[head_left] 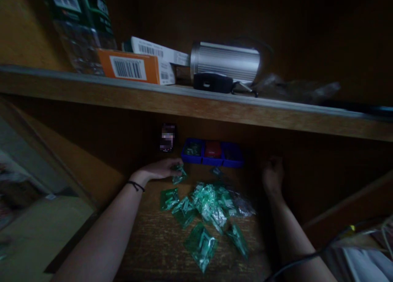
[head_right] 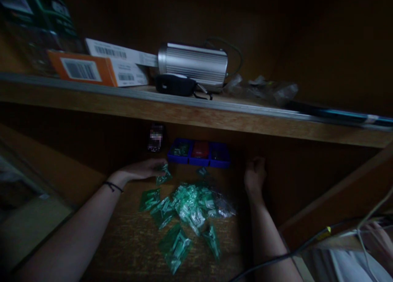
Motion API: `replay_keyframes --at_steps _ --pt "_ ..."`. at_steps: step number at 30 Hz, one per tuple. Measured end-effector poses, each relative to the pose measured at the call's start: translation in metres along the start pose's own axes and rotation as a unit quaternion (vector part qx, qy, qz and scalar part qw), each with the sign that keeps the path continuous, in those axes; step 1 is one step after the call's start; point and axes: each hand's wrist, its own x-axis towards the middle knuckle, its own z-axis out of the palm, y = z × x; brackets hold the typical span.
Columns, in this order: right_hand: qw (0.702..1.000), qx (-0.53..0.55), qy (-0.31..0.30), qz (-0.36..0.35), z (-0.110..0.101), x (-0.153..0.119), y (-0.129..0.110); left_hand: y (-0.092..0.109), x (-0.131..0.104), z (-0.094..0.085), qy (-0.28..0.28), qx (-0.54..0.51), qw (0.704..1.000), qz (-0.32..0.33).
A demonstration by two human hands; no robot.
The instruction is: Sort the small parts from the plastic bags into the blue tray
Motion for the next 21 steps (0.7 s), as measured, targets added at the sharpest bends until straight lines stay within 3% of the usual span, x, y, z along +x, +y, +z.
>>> replay_keyframes --at_steps 6,10,13,17,19,21 --pt "0.988 -0.095 -0.113 -0.042 0.021 -0.004 0.005 0.005 0.003 0.002 0.006 -0.069 0.997 0.016" --pt "0.976 -0.143 -0.157 -0.056 0.023 -0.005 0.009 0.005 0.006 0.005 0.001 -0.061 0.998 0.005" --pt "0.972 -0.179 -0.145 -0.046 0.018 -0.004 0.007 0.002 0.006 0.006 0.019 -0.049 0.999 -0.001" --pt "0.976 -0.211 -0.057 -0.018 0.012 -0.003 -0.01 -0.001 0.006 0.008 0.024 -0.076 0.997 -0.006" --pt "0.983 -0.18 -0.017 -0.037 0.012 -0.004 -0.022 -0.001 0.006 0.009 0.015 -0.073 0.997 0.001" --pt "0.99 -0.109 -0.014 -0.084 0.015 -0.006 -0.033 -0.002 0.007 0.009 0.01 -0.063 0.998 0.008"
